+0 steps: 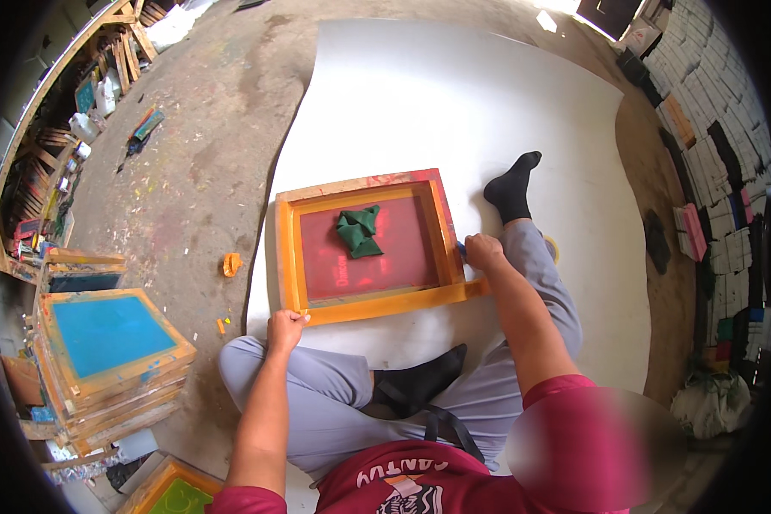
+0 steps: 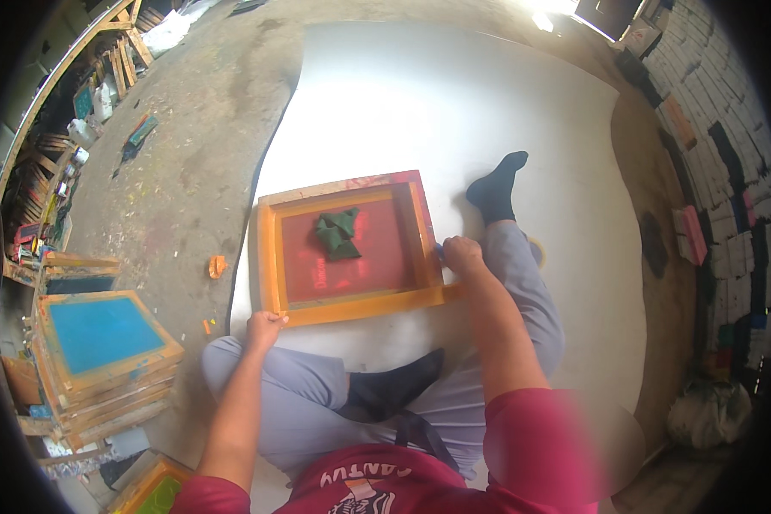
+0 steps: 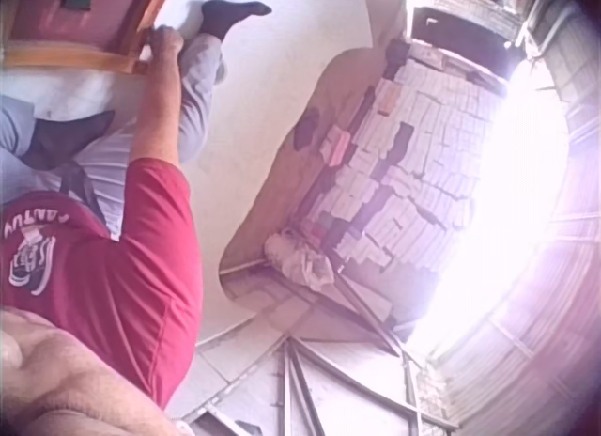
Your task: The person sits on the floor and wipes a red screen printing frame with a green cloth, then applies yellow tape to its edges. They repeat the wiping and taping process, then switch to a blue screen printing frame and apply tape to its edges.
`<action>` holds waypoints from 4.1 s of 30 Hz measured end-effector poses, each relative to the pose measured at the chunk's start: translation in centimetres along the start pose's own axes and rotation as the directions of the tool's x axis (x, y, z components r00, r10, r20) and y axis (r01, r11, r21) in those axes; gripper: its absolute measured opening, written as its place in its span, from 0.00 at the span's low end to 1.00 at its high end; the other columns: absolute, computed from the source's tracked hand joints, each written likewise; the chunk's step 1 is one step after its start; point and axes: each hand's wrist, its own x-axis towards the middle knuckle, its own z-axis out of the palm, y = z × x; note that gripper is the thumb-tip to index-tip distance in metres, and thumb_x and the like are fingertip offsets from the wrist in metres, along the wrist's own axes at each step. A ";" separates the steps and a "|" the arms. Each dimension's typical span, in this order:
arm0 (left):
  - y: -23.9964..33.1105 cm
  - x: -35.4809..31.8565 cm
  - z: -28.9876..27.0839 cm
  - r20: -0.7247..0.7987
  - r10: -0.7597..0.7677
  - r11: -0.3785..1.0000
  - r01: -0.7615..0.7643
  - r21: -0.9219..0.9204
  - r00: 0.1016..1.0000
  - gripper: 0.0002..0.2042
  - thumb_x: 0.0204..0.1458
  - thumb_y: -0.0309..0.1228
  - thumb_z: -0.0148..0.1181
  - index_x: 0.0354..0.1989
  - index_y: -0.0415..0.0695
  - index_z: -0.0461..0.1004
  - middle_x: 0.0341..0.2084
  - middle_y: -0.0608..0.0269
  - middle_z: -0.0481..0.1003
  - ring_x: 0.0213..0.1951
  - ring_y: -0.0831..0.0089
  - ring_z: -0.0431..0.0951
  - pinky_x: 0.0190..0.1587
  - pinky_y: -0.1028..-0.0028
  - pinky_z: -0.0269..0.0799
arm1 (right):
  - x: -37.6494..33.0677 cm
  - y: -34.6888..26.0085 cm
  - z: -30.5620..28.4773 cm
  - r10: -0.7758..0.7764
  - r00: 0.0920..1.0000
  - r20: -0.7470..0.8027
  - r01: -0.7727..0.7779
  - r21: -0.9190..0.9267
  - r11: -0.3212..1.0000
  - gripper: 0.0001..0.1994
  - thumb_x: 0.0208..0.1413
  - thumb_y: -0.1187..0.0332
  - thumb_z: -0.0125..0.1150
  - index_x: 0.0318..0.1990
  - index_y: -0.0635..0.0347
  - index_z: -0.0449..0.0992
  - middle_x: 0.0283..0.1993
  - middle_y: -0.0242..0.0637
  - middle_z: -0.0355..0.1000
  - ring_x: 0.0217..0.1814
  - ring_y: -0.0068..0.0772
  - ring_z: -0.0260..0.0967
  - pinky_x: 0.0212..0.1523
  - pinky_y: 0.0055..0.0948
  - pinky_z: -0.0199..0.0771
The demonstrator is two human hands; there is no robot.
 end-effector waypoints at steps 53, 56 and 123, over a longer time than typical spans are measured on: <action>-0.9 1.2 0.5 0.016 0.007 1.000 -0.007 0.017 1.000 0.15 0.51 0.40 0.77 0.27 0.40 0.86 0.24 0.50 0.84 0.30 0.56 0.86 0.40 0.60 0.80 | -19.0 -7.7 3.5 0.189 0.942 -0.278 -0.069 0.391 0.918 0.24 0.68 0.66 0.52 0.71 0.48 0.70 0.40 0.53 0.81 0.41 0.60 0.80 0.43 0.57 0.79; -0.9 1.2 0.5 0.023 0.003 1.000 -0.004 0.007 1.000 0.15 0.51 0.40 0.77 0.28 0.39 0.86 0.24 0.50 0.84 0.31 0.56 0.87 0.40 0.60 0.80 | -19.7 -7.9 4.1 0.196 0.938 -0.287 -0.080 0.372 0.925 0.24 0.68 0.66 0.52 0.70 0.50 0.70 0.39 0.53 0.81 0.39 0.60 0.80 0.42 0.57 0.80; 19.1 -6.3 -12.0 0.045 0.426 0.851 -0.383 -0.359 0.903 0.09 0.56 0.27 0.72 0.29 0.36 0.78 0.23 0.68 0.79 0.27 0.85 0.73 0.32 0.78 0.69 | -3.0 0.2 6.8 0.492 0.734 -0.468 -0.179 0.565 0.805 0.11 0.68 0.65 0.59 0.50 0.60 0.68 0.47 0.54 0.71 0.51 0.62 0.72 0.52 0.55 0.75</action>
